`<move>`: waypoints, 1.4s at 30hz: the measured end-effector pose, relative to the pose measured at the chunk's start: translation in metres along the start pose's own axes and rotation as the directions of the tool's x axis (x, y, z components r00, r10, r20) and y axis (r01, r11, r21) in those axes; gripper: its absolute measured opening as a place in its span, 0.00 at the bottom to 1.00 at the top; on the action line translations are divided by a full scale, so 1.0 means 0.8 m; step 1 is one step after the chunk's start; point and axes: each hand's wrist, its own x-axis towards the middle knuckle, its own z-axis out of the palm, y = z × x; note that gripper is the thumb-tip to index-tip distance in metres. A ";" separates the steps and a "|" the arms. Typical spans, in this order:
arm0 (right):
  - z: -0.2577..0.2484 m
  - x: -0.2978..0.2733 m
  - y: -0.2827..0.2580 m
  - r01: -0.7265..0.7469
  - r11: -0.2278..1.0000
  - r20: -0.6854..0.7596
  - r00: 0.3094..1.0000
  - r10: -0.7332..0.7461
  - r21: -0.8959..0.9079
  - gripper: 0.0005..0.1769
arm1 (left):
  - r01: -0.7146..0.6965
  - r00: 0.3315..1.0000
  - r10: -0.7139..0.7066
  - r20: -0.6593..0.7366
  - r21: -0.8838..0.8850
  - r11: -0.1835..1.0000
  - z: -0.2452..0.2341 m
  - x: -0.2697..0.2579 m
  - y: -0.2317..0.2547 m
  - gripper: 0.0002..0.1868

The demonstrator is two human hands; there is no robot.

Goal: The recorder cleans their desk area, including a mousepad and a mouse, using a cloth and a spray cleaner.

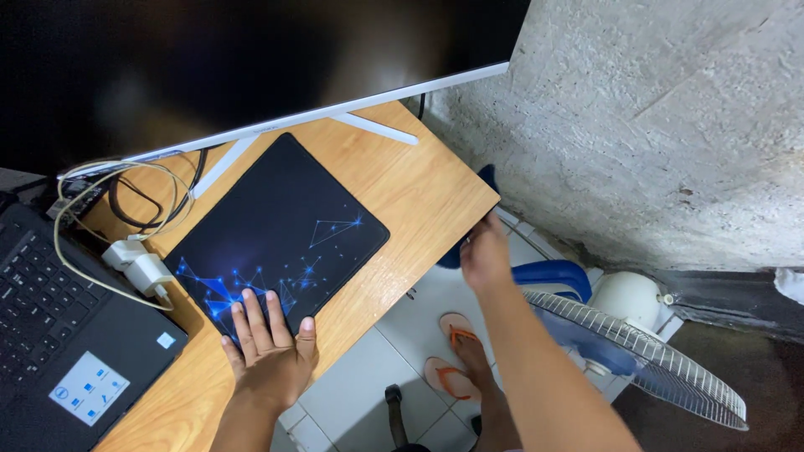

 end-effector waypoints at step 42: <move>0.033 -0.097 -0.075 0.528 0.416 0.045 0.656 -0.753 -0.740 0.04 | 0.016 1.000 -0.016 0.017 0.031 0.999 -0.039 -0.023 0.023 0.46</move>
